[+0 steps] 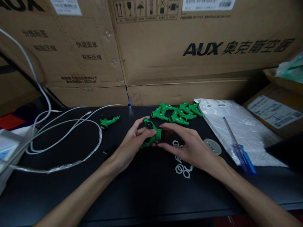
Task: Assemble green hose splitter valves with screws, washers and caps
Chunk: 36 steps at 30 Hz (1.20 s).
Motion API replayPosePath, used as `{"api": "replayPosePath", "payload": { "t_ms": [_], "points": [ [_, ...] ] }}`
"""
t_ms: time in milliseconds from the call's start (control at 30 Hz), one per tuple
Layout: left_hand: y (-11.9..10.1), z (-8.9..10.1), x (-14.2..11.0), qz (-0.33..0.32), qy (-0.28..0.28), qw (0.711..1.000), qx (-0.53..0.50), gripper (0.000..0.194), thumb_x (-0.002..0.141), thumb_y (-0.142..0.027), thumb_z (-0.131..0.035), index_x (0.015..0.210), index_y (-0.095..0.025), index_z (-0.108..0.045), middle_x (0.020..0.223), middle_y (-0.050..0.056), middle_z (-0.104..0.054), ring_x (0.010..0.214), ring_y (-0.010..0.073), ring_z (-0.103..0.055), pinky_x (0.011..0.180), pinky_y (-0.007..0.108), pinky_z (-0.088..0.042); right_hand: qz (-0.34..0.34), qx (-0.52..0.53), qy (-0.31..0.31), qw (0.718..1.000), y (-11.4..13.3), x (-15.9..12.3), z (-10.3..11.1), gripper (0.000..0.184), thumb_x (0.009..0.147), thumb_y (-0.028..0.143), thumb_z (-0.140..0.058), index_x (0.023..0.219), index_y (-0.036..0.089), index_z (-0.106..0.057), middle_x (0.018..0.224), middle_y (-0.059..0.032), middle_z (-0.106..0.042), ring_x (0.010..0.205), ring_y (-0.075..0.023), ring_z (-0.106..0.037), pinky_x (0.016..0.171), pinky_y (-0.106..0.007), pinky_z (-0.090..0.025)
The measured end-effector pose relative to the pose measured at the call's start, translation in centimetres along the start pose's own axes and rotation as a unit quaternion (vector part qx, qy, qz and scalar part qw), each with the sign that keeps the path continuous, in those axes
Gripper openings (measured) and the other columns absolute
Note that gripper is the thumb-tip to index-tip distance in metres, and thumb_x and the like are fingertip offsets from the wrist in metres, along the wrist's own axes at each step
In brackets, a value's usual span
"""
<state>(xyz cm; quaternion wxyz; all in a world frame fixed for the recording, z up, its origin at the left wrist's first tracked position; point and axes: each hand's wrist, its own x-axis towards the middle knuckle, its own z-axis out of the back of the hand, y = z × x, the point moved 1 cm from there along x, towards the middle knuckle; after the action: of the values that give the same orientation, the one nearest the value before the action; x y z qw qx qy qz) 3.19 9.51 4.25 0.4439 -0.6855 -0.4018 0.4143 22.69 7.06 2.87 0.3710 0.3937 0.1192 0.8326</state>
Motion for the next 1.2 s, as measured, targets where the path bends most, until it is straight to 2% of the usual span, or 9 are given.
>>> {"api": "replayPosePath", "payload": {
  "t_ms": [200,400,567,633,700,800,900,1033,1200],
  "points": [
    [-0.06,0.16,-0.11,-0.002,0.013,1.000,-0.017,0.069,0.080,-0.021,-0.080,0.141,-0.021,-0.048,0.082,-0.002,-0.071,0.072,0.0128,-0.067,0.075,0.025,-0.052,-0.017,0.023,0.010,1.000,-0.31,-0.05,0.24,0.035,0.093,0.015,-0.069,0.125,0.019,-0.058,0.105,-0.0024,-0.072,0.092,-0.0122,-0.071,0.082,-0.022,-0.059],
    [-0.03,0.18,-0.11,-0.011,0.012,1.000,-0.010,0.069,0.080,-0.019,-0.080,0.141,-0.019,-0.047,0.077,-0.004,-0.070,0.067,0.0109,-0.065,0.072,0.023,-0.050,-0.061,0.053,0.023,0.997,0.27,0.16,0.32,0.025,0.093,0.024,-0.071,0.115,0.017,-0.063,0.098,-0.0020,-0.075,0.087,-0.0129,-0.074,0.078,-0.021,-0.059],
    [0.13,0.26,-0.05,-0.011,0.020,1.000,-0.006,0.068,0.081,-0.020,-0.078,0.141,-0.021,-0.047,0.079,-0.004,-0.071,0.069,0.0110,-0.065,0.071,0.022,-0.050,-0.080,0.023,0.023,0.996,0.35,0.30,0.27,0.017,0.095,0.030,-0.069,0.103,0.015,-0.067,0.086,-0.0021,-0.074,0.075,-0.0143,-0.072,0.068,-0.025,-0.056],
    [0.13,0.23,-0.02,-0.008,0.017,1.000,-0.007,0.067,0.082,-0.020,-0.078,0.141,-0.021,-0.047,0.080,-0.004,-0.071,0.069,0.0109,-0.065,0.072,0.022,-0.051,-0.082,0.013,0.017,0.996,0.24,0.30,0.31,0.020,0.095,0.032,-0.069,0.106,0.015,-0.067,0.087,-0.0021,-0.074,0.075,-0.0143,-0.072,0.068,-0.025,-0.056],
    [0.09,0.21,0.01,-0.002,0.009,1.000,-0.016,0.066,0.081,-0.020,-0.079,0.140,-0.021,-0.049,0.081,-0.004,-0.071,0.069,0.0109,-0.066,0.073,0.023,-0.051,-0.073,0.019,0.011,0.997,0.10,0.25,0.37,0.031,0.093,0.031,-0.072,0.118,0.016,-0.064,0.091,-0.0020,-0.074,0.078,-0.0140,-0.072,0.072,-0.025,-0.058],
    [0.03,0.22,0.04,0.005,0.002,1.000,-0.022,0.066,0.081,-0.021,-0.079,0.139,-0.021,-0.050,0.083,-0.003,-0.071,0.070,0.0116,-0.067,0.075,0.024,-0.052,-0.040,0.040,0.005,0.998,-0.06,0.07,0.40,0.041,0.091,0.022,-0.074,0.128,0.018,-0.058,0.102,-0.0023,-0.074,0.087,-0.0127,-0.073,0.081,-0.023,-0.059],
    [0.00,0.22,0.05,0.005,0.004,1.000,-0.016,0.067,0.080,-0.022,-0.080,0.140,-0.021,-0.050,0.082,-0.003,-0.071,0.071,0.0121,-0.067,0.075,0.024,-0.053,-0.041,0.055,0.008,0.998,-0.06,-0.04,0.31,0.033,0.092,0.018,-0.072,0.122,0.019,-0.060,0.103,-0.0018,-0.075,0.091,-0.0119,-0.073,0.083,-0.021,-0.059],
    [-0.02,0.19,-0.04,0.005,0.010,1.000,-0.013,0.068,0.080,-0.022,-0.080,0.141,-0.021,-0.049,0.079,-0.003,-0.071,0.069,0.0115,-0.066,0.074,0.024,-0.052,-0.074,0.073,0.015,0.994,0.25,0.12,0.24,0.023,0.093,0.024,-0.071,0.113,0.018,-0.062,0.094,-0.0016,-0.076,0.084,-0.0135,-0.074,0.077,-0.024,-0.060],
    [0.01,0.25,-0.10,0.003,0.012,1.000,-0.004,0.065,0.080,-0.024,-0.081,0.138,-0.022,-0.053,0.083,-0.002,-0.073,0.072,0.0122,-0.067,0.074,0.023,-0.052,-0.084,0.021,0.010,0.996,0.31,0.16,0.30,0.016,0.096,0.032,-0.068,0.102,0.017,-0.066,0.087,-0.0019,-0.074,0.077,-0.0146,-0.072,0.068,-0.026,-0.057]
  ]
}}
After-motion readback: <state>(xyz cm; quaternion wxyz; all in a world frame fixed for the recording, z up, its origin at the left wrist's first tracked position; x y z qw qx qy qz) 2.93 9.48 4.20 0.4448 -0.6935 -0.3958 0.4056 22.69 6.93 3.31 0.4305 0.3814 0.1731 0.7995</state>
